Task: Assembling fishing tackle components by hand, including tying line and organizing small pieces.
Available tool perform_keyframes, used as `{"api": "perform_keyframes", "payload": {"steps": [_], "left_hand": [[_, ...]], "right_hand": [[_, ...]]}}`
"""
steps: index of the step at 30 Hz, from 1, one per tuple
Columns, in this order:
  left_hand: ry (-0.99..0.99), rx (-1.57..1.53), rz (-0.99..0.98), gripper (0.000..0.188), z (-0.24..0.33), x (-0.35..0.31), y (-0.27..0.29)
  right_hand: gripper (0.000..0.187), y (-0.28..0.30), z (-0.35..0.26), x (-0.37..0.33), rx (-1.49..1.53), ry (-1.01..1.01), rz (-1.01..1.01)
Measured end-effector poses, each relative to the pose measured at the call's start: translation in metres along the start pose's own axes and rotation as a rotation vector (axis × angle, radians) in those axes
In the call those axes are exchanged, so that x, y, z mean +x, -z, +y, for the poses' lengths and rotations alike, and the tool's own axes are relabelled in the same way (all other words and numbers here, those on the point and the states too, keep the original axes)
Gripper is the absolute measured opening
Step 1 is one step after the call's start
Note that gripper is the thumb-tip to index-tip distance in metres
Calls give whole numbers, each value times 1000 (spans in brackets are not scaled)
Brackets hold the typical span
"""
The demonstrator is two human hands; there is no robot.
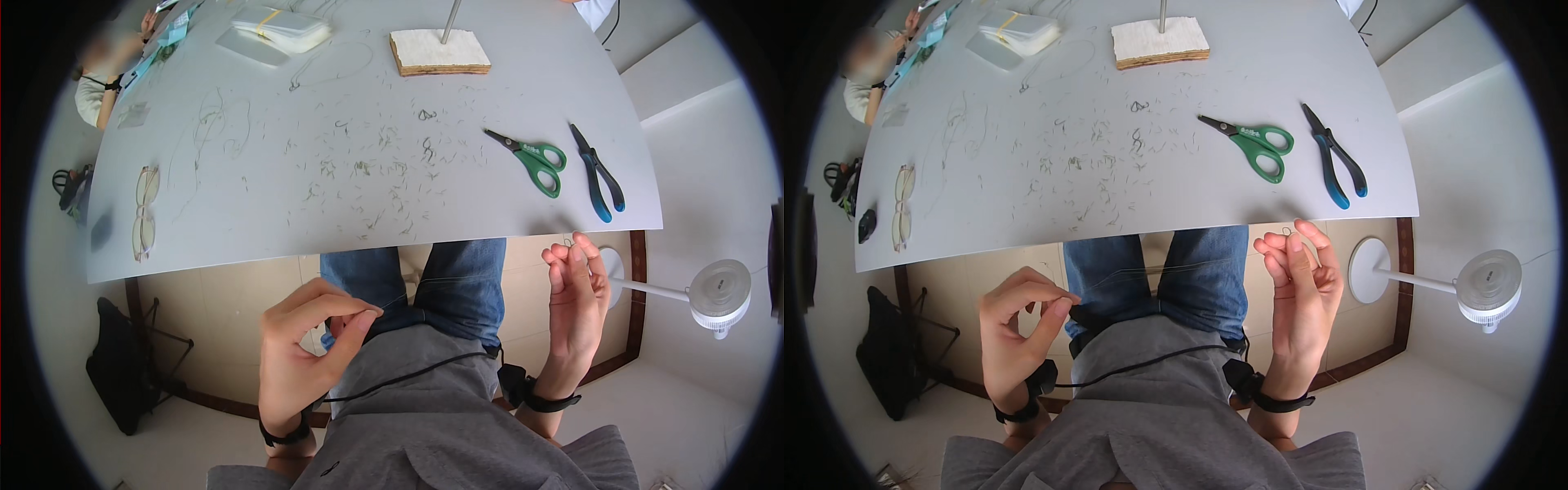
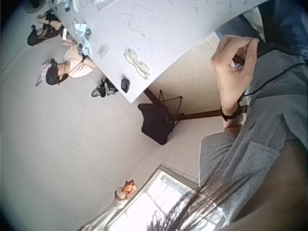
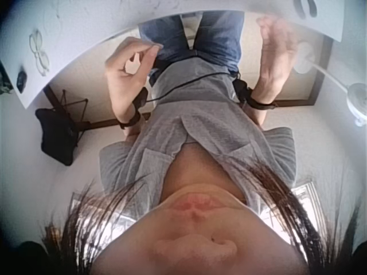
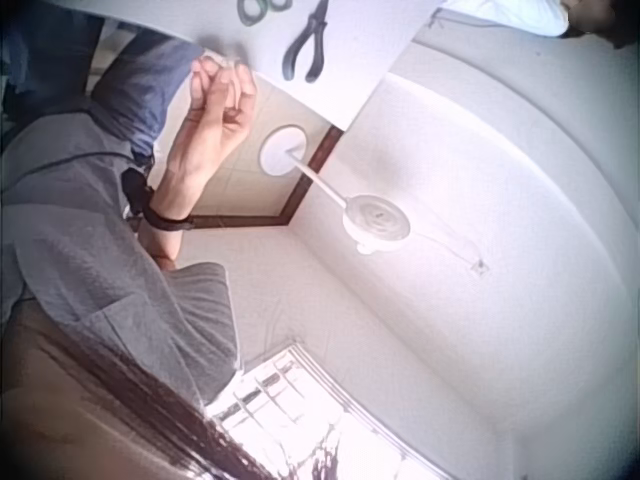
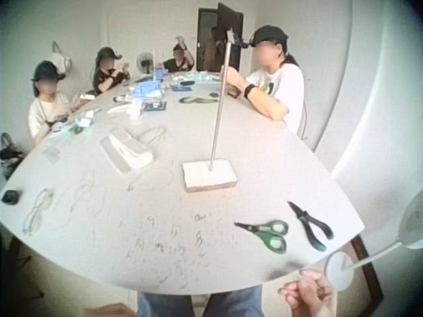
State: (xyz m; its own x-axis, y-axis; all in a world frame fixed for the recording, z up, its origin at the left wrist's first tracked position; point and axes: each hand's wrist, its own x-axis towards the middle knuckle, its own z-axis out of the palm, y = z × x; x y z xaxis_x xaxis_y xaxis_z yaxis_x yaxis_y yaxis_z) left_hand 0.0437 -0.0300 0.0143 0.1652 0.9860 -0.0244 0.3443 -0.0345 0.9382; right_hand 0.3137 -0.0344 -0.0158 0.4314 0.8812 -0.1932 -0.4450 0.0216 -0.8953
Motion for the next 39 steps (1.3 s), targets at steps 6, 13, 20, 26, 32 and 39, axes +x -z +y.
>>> {"api": "perform_keyframes", "payload": {"steps": [6,13,20,26,32,39], "left_hand": [[-294,-14,-3,9,-3,7,1],[103,-432,-338,4,-7,5,11],[226,-537,-553,5,12,21,8],[82,-574,-330,12,14,30,-9],[15,-515,-200,12,14,36,-7],[66,-393,-171,20,21,37,-9]], "right_hand": [[19,-2,4,1,-26,-32,-92],[11,-8,4,-3,-20,-29,-243],[8,-19,9,-4,-7,-15,-310],[6,-18,22,-4,123,-57,-437],[9,-18,35,-4,368,-116,-519],[9,-19,34,-5,491,-90,-596]]}}
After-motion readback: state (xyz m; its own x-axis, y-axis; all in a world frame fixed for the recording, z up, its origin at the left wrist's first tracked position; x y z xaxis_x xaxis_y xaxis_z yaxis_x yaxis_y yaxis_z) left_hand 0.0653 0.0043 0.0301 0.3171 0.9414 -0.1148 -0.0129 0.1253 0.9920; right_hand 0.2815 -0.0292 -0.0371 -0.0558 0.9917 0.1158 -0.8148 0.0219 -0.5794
